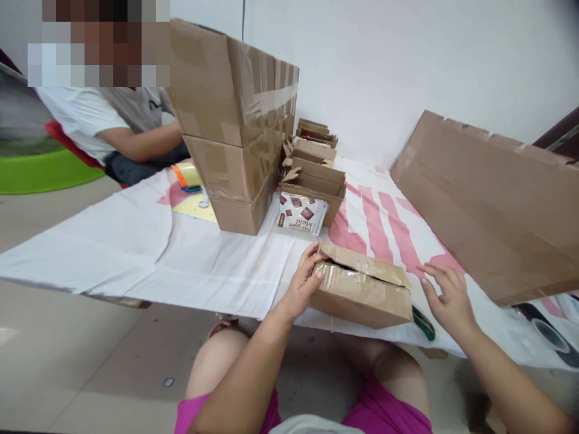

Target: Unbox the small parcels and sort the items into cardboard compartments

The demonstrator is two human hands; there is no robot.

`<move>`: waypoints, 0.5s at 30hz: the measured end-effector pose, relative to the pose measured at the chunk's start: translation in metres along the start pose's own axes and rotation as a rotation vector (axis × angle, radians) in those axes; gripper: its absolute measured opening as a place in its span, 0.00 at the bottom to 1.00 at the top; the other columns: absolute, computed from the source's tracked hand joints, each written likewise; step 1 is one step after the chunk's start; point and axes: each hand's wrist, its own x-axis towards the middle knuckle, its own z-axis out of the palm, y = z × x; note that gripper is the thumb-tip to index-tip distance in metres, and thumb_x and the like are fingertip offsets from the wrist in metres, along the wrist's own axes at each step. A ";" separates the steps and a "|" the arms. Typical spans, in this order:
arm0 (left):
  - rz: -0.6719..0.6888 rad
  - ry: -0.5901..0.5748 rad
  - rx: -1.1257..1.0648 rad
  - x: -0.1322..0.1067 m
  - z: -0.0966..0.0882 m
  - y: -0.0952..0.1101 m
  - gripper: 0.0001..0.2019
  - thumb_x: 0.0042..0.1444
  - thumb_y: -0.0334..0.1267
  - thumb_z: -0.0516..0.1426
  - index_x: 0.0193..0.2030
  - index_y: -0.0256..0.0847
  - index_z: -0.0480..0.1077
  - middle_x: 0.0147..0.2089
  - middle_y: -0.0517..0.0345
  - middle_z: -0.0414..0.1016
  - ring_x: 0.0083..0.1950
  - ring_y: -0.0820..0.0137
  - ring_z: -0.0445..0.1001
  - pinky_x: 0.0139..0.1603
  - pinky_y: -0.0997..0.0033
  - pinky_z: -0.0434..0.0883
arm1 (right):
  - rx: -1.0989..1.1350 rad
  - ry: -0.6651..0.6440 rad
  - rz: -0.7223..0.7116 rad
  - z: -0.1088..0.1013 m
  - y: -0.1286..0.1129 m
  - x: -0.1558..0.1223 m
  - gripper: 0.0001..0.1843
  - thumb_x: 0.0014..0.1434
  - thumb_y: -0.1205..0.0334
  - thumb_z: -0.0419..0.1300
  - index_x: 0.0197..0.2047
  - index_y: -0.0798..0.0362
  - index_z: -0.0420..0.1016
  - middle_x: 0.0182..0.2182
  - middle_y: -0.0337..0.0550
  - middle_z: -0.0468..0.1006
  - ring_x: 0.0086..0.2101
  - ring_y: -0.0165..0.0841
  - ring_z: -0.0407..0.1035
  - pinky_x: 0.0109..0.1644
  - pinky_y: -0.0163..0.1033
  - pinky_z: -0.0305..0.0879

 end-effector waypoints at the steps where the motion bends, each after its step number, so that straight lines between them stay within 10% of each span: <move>1: -0.002 0.003 -0.002 0.000 0.000 0.000 0.22 0.61 0.54 0.51 0.54 0.42 0.67 0.69 0.46 0.52 0.71 0.54 0.49 0.69 0.50 0.50 | 0.039 0.011 -0.068 -0.008 -0.017 0.015 0.13 0.62 0.62 0.53 0.48 0.50 0.74 0.47 0.50 0.73 0.47 0.42 0.67 0.52 0.53 0.63; 7: -0.003 0.008 -0.012 0.001 0.002 0.000 0.23 0.60 0.55 0.50 0.53 0.42 0.67 0.69 0.45 0.52 0.71 0.55 0.49 0.70 0.51 0.49 | 0.134 -0.238 -0.450 -0.012 -0.096 0.067 0.20 0.60 0.73 0.51 0.47 0.44 0.77 0.46 0.46 0.71 0.45 0.38 0.63 0.50 0.45 0.63; 15: 0.002 -0.003 -0.005 0.001 0.003 0.000 0.21 0.61 0.54 0.50 0.52 0.42 0.68 0.69 0.46 0.52 0.71 0.55 0.49 0.70 0.51 0.49 | -0.039 -0.379 -0.661 0.004 -0.101 0.083 0.11 0.63 0.69 0.53 0.46 0.52 0.75 0.34 0.45 0.72 0.37 0.36 0.61 0.42 0.41 0.58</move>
